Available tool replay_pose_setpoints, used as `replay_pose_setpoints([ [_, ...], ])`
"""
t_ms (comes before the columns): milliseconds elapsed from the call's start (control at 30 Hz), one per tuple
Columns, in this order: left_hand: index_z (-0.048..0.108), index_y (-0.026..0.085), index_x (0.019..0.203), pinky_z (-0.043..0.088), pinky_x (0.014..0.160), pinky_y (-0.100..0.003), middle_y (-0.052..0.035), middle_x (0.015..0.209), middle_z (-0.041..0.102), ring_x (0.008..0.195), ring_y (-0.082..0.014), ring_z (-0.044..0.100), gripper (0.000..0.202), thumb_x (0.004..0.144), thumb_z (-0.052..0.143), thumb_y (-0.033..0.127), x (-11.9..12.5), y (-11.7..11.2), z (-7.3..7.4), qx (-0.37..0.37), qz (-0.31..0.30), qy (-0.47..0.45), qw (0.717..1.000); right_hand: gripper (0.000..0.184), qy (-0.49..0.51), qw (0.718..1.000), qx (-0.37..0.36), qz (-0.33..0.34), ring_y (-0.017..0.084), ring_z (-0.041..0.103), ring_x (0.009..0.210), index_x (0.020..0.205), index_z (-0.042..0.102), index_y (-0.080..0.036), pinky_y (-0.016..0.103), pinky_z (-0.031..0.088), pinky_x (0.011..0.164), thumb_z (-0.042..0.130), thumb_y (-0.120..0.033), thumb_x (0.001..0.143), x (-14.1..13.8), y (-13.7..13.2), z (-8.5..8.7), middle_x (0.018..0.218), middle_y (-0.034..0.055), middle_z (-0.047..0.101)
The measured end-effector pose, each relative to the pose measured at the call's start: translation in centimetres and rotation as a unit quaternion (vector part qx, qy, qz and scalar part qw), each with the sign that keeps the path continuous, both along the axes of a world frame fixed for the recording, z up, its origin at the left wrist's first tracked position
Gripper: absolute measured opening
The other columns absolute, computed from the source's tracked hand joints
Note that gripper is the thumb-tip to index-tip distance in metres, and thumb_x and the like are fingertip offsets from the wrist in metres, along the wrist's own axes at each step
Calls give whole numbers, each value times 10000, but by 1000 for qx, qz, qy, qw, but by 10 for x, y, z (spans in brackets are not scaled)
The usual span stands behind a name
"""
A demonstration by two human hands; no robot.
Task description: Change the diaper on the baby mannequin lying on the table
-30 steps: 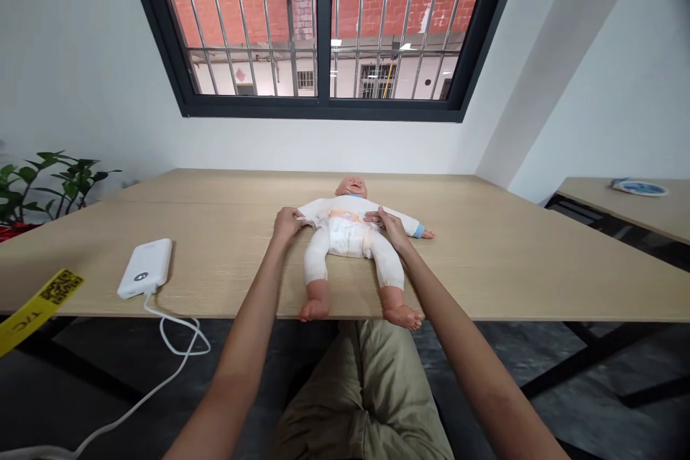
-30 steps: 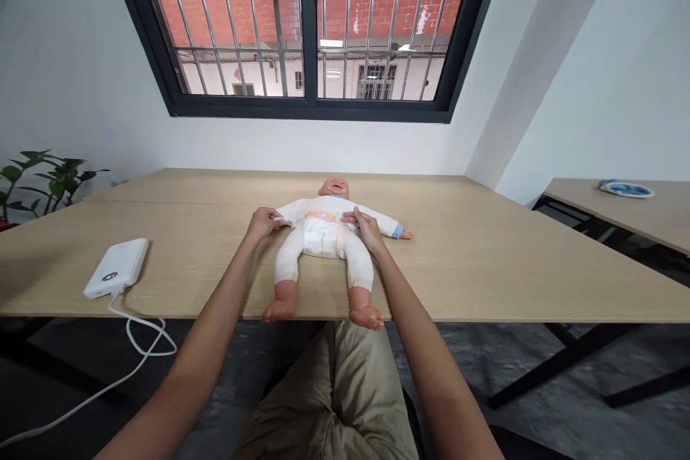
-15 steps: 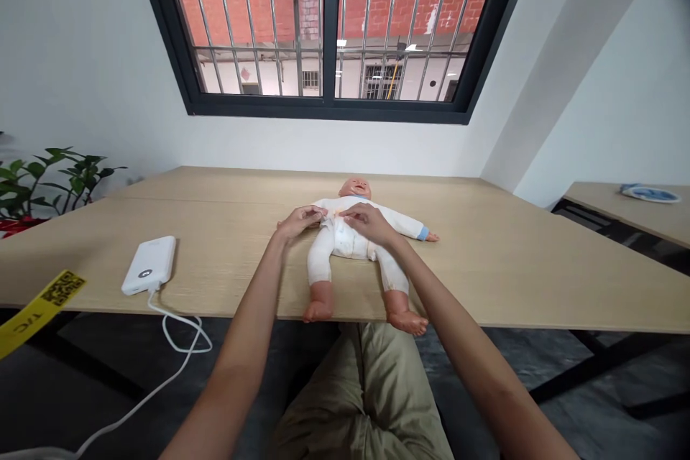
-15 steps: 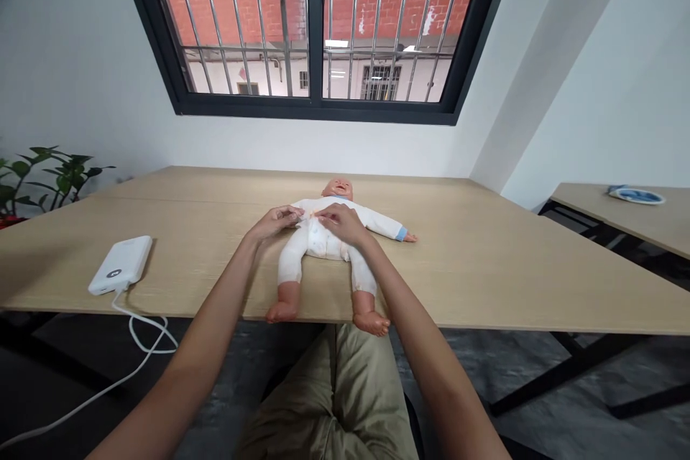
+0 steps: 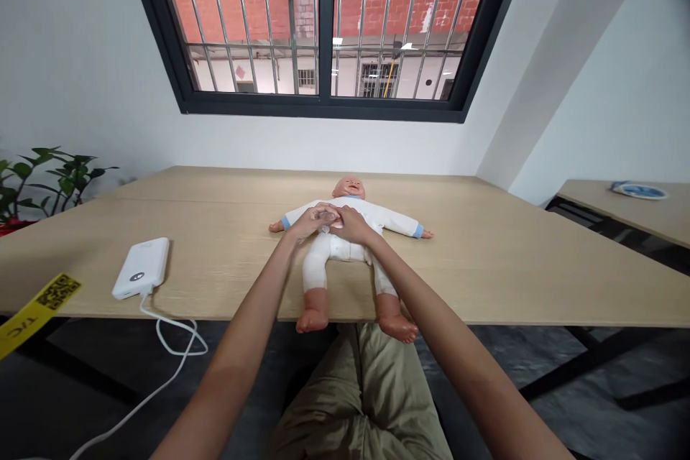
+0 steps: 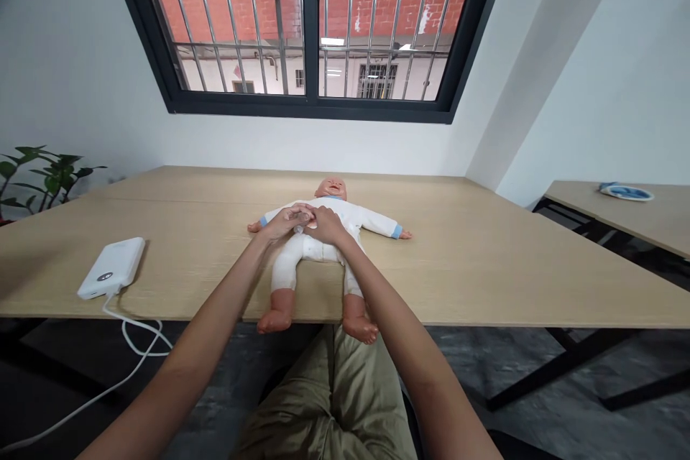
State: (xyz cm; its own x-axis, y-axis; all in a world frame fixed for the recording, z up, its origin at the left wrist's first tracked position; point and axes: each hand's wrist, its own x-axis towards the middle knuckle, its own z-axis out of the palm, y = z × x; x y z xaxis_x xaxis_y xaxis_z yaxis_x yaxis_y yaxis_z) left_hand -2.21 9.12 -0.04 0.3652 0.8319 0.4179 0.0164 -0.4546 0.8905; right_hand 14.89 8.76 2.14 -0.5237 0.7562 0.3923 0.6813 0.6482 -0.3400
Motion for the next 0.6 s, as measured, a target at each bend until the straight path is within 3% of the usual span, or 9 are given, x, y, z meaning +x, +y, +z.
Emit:
replay_pose_setpoints([
  [133, 752, 184, 858, 394, 1047, -398, -104, 1141, 640, 1170, -270, 550, 342, 758, 703, 507, 12, 9, -7, 63, 54, 43, 996, 419, 201, 971, -109, 71, 201, 582, 899, 1069, 531, -166, 311, 463, 769, 708, -283, 708, 11, 9, -10, 1054, 77, 611],
  [267, 749, 188, 847, 389, 1059, -419, -109, 1128, 624, 1153, -264, 554, 317, 744, 726, 487, 14, 12, -11, 72, 71, 57, 993, 386, 318, 931, -158, 82, 151, 547, 786, 999, 544, -175, 274, 459, 702, 694, -363, 698, 19, 8, -12, 921, 27, 590],
  [367, 740, 197, 864, 388, 1063, -405, -104, 1156, 613, 1165, -252, 551, 293, 763, 714, 472, 14, 9, -12, 79, 77, 56, 992, 325, 345, 926, -139, 65, 143, 537, 721, 913, 591, -182, 268, 447, 671, 692, -418, 714, 21, 3, -10, 802, 4, 593],
  [600, 647, 170, 1028, 415, 1041, -389, -100, 1135, 639, 1135, -238, 572, 375, 756, 712, 419, 17, 3, -11, 57, 102, 42, 992, 236, 330, 938, -96, 35, 165, 597, 722, 843, 679, -173, 285, 465, 684, 665, -381, 732, 22, -2, -10, 792, 36, 680],
])
